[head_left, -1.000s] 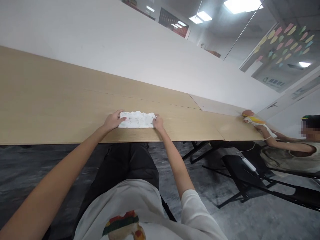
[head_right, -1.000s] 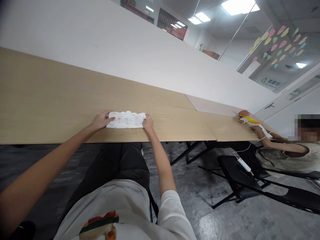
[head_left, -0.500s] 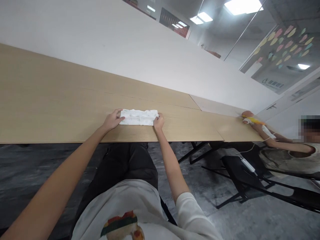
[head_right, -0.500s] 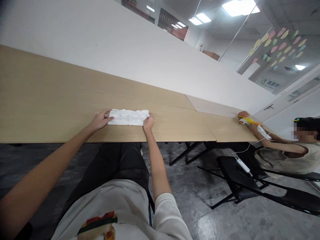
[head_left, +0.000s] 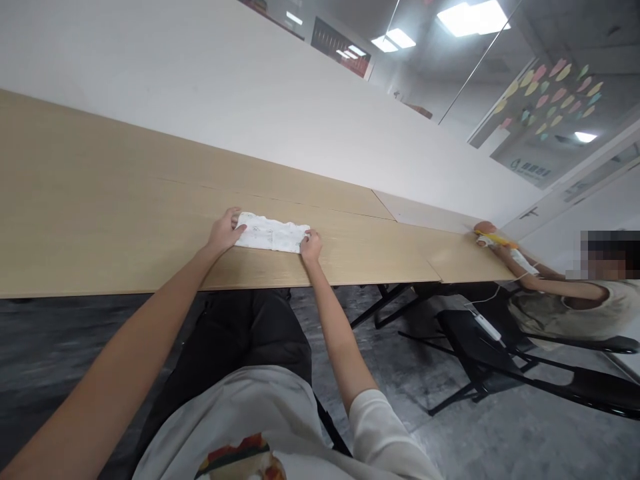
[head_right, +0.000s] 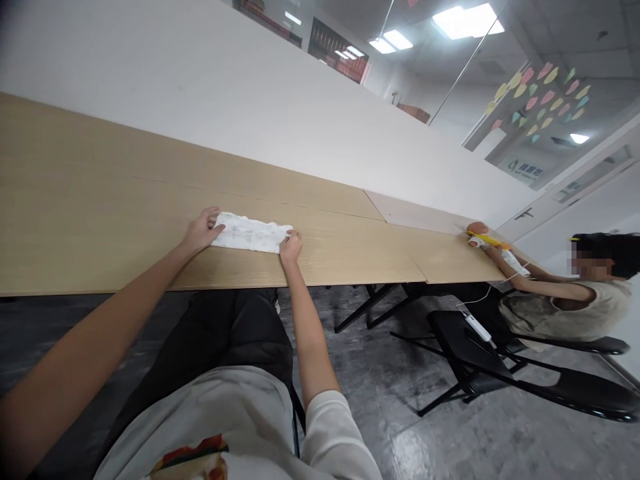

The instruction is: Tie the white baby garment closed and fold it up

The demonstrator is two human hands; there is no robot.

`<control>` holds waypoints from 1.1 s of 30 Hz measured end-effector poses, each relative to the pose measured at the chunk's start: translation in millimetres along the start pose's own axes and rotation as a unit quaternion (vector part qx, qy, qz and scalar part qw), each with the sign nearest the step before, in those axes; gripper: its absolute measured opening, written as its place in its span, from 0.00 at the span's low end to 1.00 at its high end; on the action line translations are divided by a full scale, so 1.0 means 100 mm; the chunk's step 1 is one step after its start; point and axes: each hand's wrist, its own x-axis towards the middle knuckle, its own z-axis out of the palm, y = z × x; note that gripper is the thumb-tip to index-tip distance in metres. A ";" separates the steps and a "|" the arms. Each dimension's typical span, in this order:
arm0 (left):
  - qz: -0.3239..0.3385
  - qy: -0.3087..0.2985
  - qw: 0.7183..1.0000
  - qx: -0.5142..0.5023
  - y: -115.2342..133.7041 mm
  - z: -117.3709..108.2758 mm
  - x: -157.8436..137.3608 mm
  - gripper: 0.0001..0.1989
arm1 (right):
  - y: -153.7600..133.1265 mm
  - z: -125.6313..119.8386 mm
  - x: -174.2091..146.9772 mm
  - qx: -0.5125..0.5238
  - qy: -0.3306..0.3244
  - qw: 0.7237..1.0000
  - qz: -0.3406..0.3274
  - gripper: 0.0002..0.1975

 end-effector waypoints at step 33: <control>-0.046 0.036 0.995 0.081 0.11 -0.13 -0.28 0.26 | -0.04 -0.01 0.05 -0.040 0.002 0.999 0.029 0.19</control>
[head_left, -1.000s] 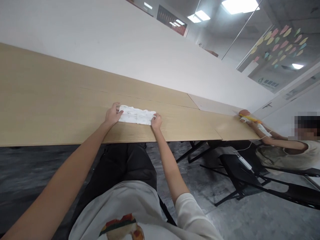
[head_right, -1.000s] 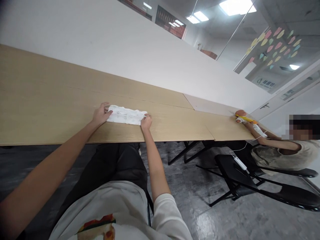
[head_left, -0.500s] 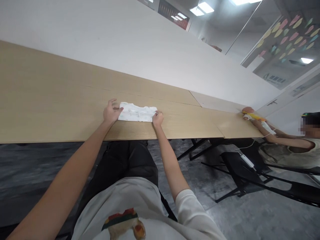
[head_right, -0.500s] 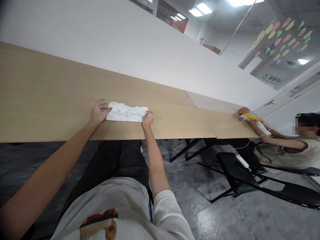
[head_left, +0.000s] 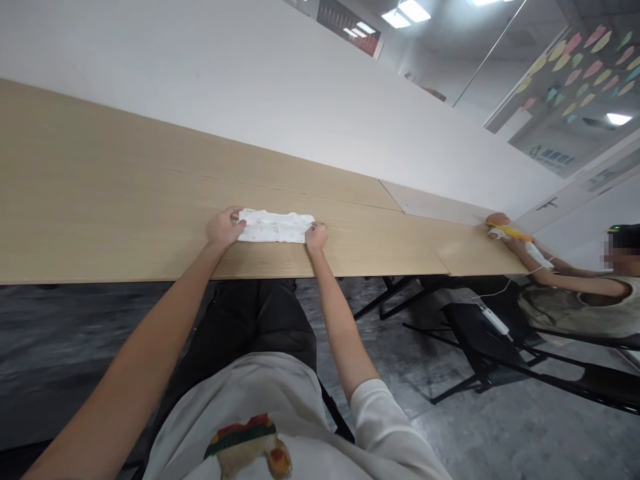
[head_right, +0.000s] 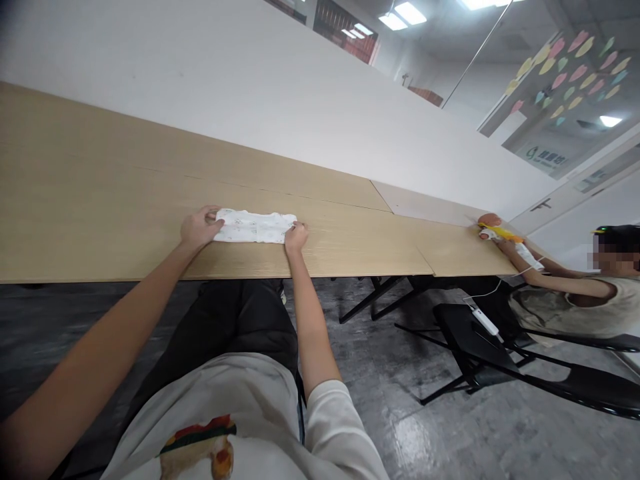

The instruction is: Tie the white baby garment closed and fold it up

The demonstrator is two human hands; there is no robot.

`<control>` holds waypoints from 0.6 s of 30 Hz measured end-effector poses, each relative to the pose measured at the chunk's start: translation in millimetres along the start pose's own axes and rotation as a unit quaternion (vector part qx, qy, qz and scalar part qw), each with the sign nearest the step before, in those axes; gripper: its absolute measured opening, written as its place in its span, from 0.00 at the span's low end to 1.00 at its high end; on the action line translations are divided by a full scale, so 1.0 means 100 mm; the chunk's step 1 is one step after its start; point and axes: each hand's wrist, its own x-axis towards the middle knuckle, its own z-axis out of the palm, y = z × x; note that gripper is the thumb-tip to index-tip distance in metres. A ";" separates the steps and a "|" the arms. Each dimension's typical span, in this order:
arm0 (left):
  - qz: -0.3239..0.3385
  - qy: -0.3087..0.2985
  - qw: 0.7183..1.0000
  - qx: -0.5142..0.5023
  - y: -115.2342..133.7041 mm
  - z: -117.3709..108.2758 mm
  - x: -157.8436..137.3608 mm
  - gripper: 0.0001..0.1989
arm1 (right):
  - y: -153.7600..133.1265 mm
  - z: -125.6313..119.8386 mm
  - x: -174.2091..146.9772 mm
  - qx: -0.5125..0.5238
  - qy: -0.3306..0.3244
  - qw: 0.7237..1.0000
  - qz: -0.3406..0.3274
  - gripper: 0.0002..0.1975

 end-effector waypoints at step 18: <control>0.229 -0.080 0.969 0.053 -0.24 0.20 0.13 0.26 | -0.16 -0.08 -0.17 -0.175 -0.086 0.957 -0.216 0.20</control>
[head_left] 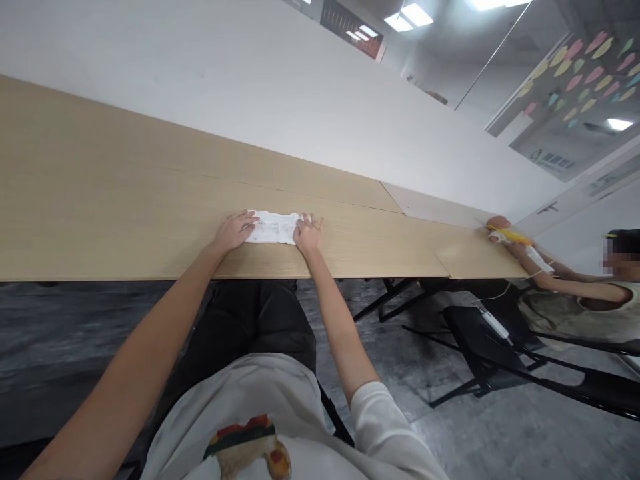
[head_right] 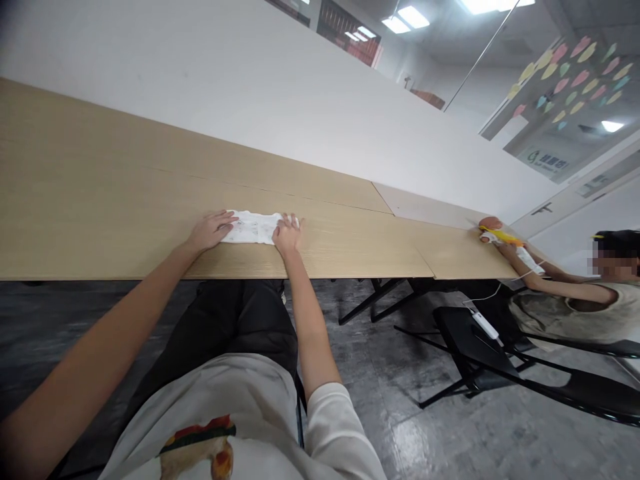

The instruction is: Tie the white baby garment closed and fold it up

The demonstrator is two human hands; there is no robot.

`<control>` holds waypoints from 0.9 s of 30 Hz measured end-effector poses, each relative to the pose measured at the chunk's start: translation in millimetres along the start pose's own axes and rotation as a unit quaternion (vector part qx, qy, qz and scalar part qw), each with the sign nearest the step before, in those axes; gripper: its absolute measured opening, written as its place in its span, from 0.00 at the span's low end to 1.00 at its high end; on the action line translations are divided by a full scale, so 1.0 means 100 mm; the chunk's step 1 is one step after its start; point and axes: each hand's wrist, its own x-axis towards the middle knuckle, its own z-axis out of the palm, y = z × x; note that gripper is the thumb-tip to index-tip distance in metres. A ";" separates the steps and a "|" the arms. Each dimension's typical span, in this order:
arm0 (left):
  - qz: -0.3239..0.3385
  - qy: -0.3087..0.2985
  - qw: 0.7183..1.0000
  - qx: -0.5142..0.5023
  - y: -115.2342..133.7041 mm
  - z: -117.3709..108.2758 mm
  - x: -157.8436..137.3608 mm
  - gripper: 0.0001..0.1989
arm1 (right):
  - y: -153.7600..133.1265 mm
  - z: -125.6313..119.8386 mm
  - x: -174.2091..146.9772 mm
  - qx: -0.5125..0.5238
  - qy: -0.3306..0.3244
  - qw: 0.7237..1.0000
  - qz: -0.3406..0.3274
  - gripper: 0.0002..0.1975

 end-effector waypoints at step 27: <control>-0.040 -0.066 0.995 0.060 -0.19 -0.07 -0.07 0.34 | 0.22 0.01 -0.01 0.016 -0.088 0.994 0.057 0.25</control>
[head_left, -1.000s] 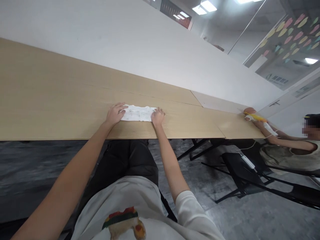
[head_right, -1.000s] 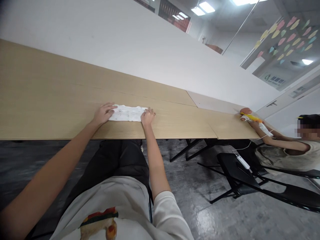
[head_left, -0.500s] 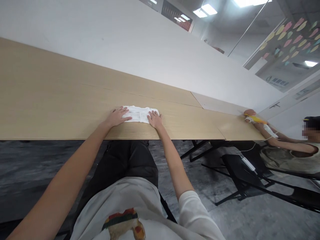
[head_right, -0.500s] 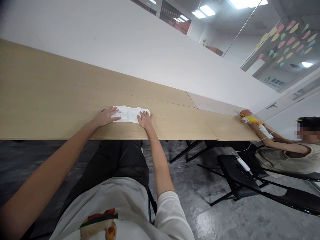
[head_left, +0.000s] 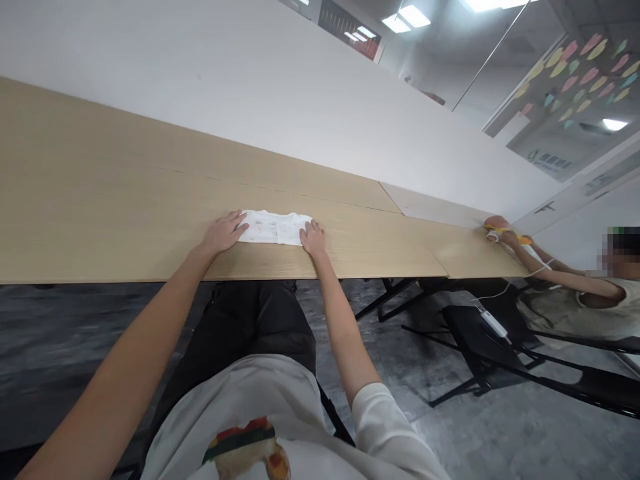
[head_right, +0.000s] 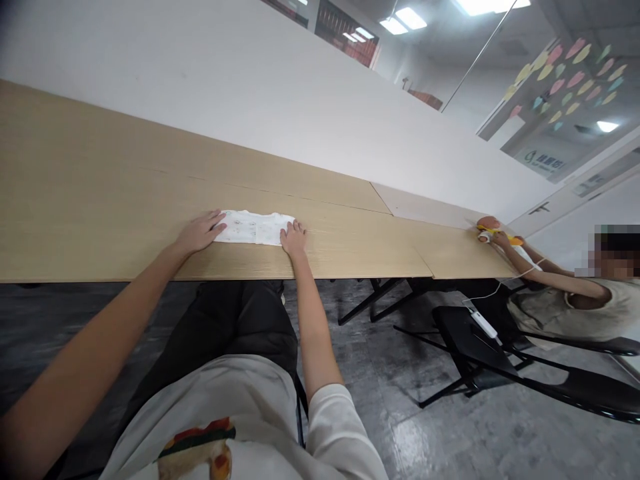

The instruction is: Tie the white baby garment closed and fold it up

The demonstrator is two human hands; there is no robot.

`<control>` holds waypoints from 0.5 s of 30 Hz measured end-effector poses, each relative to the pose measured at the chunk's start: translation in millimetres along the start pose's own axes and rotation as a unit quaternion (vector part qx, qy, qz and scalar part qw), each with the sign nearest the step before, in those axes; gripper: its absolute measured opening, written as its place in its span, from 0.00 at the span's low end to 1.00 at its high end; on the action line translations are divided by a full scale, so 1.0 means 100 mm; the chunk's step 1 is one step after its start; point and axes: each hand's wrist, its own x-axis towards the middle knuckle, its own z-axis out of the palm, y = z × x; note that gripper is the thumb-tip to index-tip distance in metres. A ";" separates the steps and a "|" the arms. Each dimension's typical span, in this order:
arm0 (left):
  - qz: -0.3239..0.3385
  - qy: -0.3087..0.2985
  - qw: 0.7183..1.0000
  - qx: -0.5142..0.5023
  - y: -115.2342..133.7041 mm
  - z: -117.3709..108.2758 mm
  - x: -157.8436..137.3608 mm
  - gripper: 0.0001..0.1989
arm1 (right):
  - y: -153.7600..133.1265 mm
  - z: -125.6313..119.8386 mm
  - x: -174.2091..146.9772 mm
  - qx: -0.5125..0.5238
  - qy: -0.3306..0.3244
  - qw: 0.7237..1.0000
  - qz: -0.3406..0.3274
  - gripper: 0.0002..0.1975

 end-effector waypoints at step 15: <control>-0.026 0.004 0.999 -0.024 0.04 -0.07 -0.02 0.32 | 0.00 0.01 0.03 0.005 -0.001 1.000 0.007 0.24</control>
